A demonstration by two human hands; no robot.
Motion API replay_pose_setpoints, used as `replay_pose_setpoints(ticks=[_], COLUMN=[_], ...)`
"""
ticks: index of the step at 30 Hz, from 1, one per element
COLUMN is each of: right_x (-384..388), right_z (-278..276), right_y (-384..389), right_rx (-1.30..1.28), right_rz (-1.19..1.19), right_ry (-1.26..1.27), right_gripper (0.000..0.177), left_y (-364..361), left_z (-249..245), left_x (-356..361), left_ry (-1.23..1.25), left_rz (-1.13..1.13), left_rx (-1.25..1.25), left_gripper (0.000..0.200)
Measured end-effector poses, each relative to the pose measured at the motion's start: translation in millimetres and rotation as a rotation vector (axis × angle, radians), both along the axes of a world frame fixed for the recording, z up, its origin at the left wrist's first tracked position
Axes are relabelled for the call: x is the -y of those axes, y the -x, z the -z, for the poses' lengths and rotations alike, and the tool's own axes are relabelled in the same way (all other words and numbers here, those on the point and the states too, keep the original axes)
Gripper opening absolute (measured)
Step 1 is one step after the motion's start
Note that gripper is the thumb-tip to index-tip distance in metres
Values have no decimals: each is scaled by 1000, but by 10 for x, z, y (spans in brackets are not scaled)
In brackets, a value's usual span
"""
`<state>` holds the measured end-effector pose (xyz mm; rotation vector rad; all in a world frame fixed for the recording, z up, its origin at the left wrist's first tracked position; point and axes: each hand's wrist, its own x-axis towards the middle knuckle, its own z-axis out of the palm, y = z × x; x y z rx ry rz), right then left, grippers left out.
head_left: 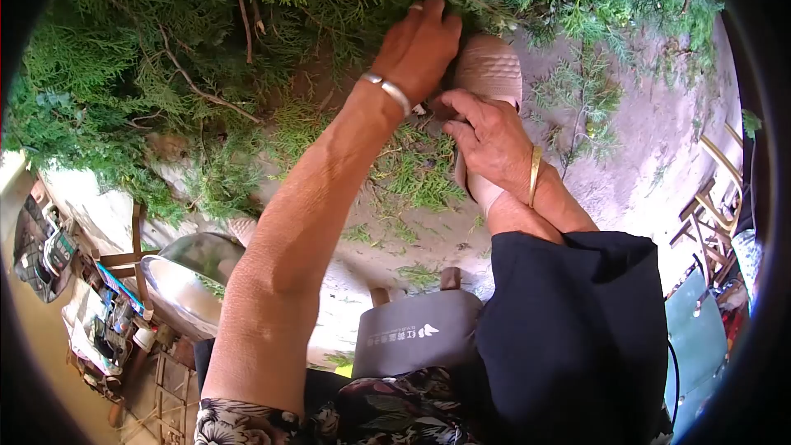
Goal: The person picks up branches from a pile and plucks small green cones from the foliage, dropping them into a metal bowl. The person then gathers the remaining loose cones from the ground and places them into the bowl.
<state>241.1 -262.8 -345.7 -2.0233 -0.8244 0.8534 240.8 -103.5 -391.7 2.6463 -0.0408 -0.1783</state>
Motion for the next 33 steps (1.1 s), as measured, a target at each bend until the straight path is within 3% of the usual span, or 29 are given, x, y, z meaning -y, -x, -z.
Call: replay_pose_setpoints(ticks=[2, 7, 11, 13, 14, 15, 17, 18, 20, 23, 25, 28, 31, 33], right_x=[-11, -13, -43, -44, -50, -56, -68, -76, -105, -116, -130, -142, -135, -122], right_z=[5, 60, 40, 59, 71, 80, 93, 101, 126, 149, 153, 148, 159, 163], right_y=[-7, 18, 7, 3, -3, -2, 3, 3, 25, 9, 10, 7, 6, 6], right_rx=[-4, -131, -245, -267, -269, -289, -313, -308, -314, -286, -285, -301, -329, -361], right_rz=[0, 74, 106, 109, 108, 114, 114, 106, 89, 68, 71, 82, 87, 94], right_ry=[-3, -61, -25, -29, -30, -25, -18, -9, 4, 37, 43, 57, 60, 49], right_gripper=[26, 25, 25, 25, 25, 25, 25, 26, 26, 26, 26, 27, 27, 27], left_y=[208, 949, 1239, 1293, 1315, 1318, 1345, 1403, 1580, 1547, 1465, 1408, 1496, 1625], left_z=[1, 13, -20, -86, -170, -272, -404, -342, -149, -96, -149, -163, -67, -118], left_x=[-82, -170, -239, -238, -216, -237, -288, -267, -160, 57, 169, 243, 195, 56], left_ry=[-14, -93, -19, 559, 975, 974, 1146, 1146, 705, 555, 587, 163, 326, 743], left_rz=[28, 70, 16, -436, -754, -757, -994, -1000, -748, -709, -743, -509, -626, -839], left_rx=[40, -167, -69, -96, -252, -253, -427, -425, -142, -44, -125, -173, -58, -256], left_gripper=[29, 21, 20, 20, 18, 18, 20, 20, 20, 19, 21, 24, 20, 15])
